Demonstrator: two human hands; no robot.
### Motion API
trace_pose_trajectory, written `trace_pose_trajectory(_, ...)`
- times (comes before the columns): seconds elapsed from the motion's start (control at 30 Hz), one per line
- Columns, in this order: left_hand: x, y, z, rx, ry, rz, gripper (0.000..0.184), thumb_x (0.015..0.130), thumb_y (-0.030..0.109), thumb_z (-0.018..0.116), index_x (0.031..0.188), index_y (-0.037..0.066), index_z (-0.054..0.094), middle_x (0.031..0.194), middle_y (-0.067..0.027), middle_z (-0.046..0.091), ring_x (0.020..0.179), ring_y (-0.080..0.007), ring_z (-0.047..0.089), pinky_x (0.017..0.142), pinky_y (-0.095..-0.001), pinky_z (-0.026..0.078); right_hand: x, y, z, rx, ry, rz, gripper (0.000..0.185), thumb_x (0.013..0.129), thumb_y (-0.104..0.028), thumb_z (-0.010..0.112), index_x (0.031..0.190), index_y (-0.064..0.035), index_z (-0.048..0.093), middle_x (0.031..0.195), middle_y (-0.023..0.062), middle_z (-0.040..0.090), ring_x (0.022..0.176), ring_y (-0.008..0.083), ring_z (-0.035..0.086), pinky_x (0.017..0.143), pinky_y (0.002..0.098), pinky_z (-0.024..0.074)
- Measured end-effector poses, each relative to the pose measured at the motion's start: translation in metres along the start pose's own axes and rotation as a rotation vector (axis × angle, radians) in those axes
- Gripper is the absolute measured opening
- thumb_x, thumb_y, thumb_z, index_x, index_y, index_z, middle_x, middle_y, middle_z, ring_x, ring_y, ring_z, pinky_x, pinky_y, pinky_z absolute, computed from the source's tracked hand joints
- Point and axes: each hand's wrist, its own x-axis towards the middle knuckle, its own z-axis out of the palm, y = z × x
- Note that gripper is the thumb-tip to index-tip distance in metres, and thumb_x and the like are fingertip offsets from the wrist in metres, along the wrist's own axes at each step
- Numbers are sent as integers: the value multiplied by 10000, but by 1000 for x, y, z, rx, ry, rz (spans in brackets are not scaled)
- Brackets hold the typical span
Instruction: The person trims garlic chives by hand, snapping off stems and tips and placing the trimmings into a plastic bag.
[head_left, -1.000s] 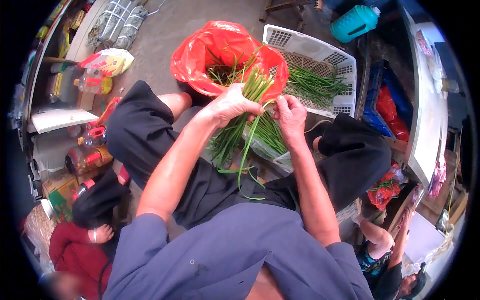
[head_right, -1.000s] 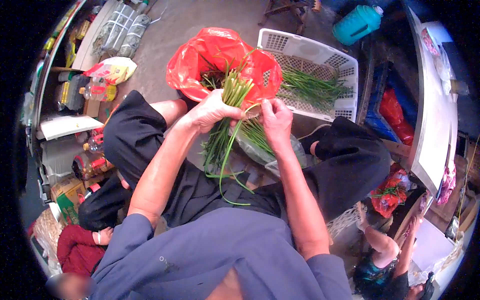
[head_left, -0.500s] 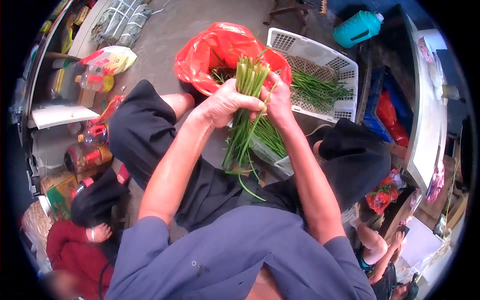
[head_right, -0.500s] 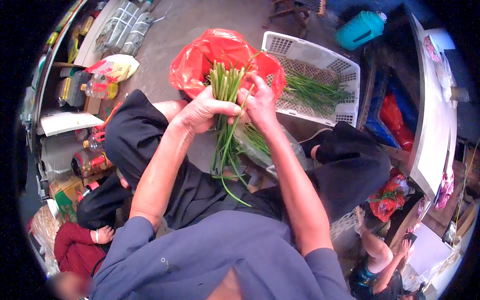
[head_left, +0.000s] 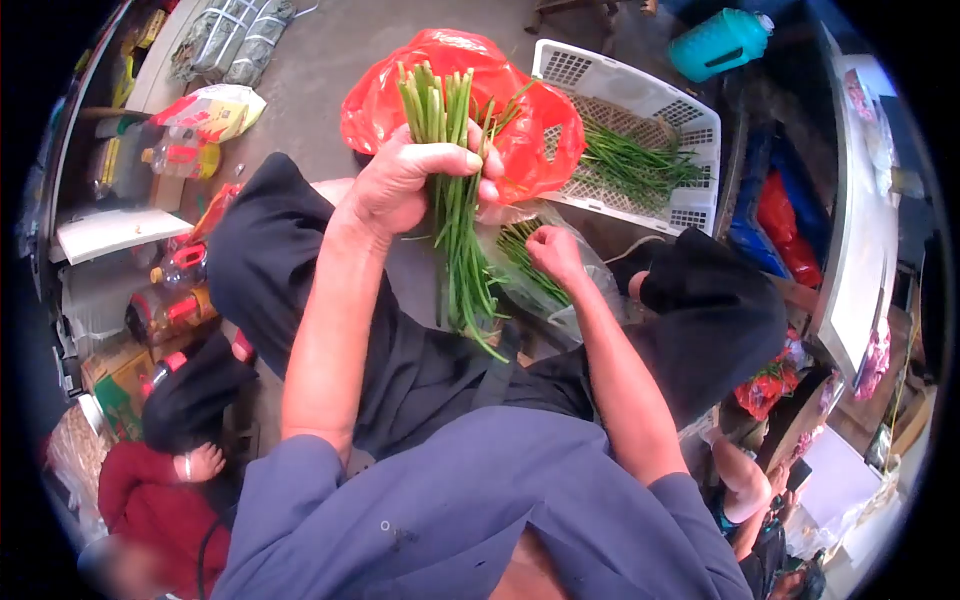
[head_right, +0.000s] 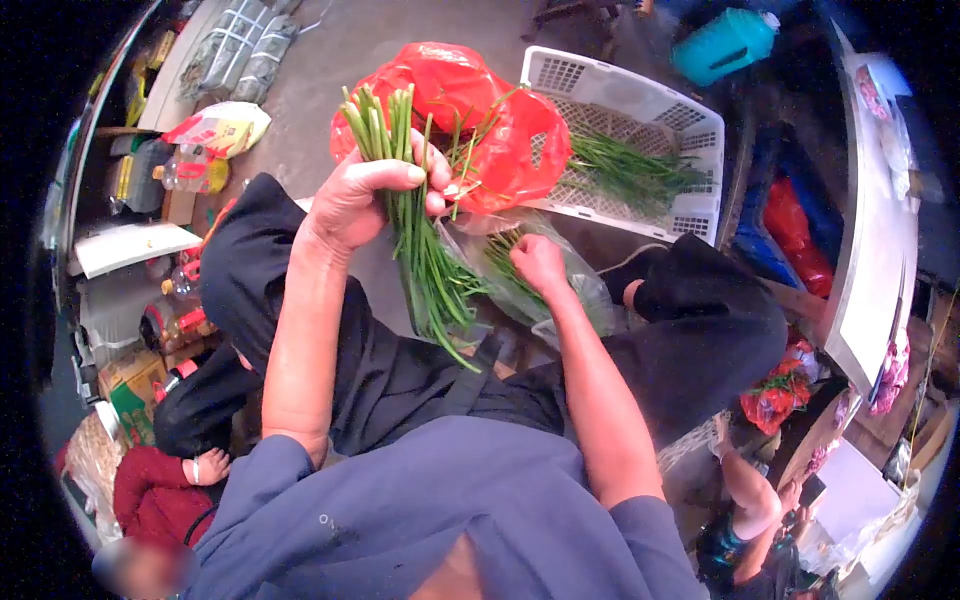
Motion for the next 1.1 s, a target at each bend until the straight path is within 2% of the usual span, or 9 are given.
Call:
trace_pose_trajectory(0.1,2,-1,0,36,-16,-19,153,757,44,606,883,39,520,799,-112,594,672,-201,612,683,-352,515,4,13,15,-66,14,89,191,730,-169,588,827,-49,700,712,148,679,684,278,681,692,399,530)
trace_pose_trajectory(0.13,2,-1,-1,34,-13,-22,153,757,44,606,883,39,520,799,-112,594,672,-201,612,683,-352,515,5,16,20,-66,10,92,191,730,-169,588,827,-49,700,712,148,679,684,278,681,692,399,530)
trace_pose_trajectory(0.2,4,-3,-2,57,-16,-19,163,755,46,611,892,35,524,791,-108,592,650,-187,598,655,-330,499,9,20,33,-211,115,-44,177,751,-161,609,834,-29,692,671,109,670,564,189,653,598,338,525)
trace_pose_trajectory(0.27,7,-5,-3,62,8,-30,175,754,45,616,906,32,528,791,-105,590,641,-182,594,648,-324,493,14,22,43,-199,74,-20,189,745,-181,619,848,-40,691,729,128,684,648,238,675,645,373,530)
trace_pose_trajectory(0.33,8,-6,-3,70,41,-39,188,753,44,620,919,29,532,790,-102,589,631,-177,590,641,-318,488,13,13,52,-268,149,-188,204,730,-193,622,855,-45,687,811,154,686,765,301,674,699,416,523)
trace_pose_trajectory(0.37,8,-6,-1,70,49,-26,191,753,42,623,922,28,537,792,-99,588,623,-176,587,642,-318,487,14,9,55,-330,92,-147,207,718,-195,618,861,-61,684,869,172,674,833,358,646,741,460,506)
trace_pose_trajectory(0.6,11,-7,1,96,85,-13,199,754,40,656,938,7,588,753,-74,600,609,-171,582,615,-312,482,10,1,62,-459,60,-208,220,717,-163,614,899,-45,652,900,211,644,816,391,637,714,501,511)
trace_pose_trajectory(0.77,10,-11,1,101,87,-7,201,756,28,656,945,4,593,750,-70,602,607,-170,583,612,-312,480,5,1,66,-435,201,-290,308,715,-151,606,1006,-54,628,1000,222,627,814,396,639,720,499,513)
trace_pose_trajectory(1.1,14,-16,2,111,88,2,163,772,50,662,914,4,598,710,-68,601,593,-148,582,570,-283,476,9,-2,66,-422,65,-218,235,697,-130,582,879,-6,661,890,247,645,817,405,639,738,507,509)
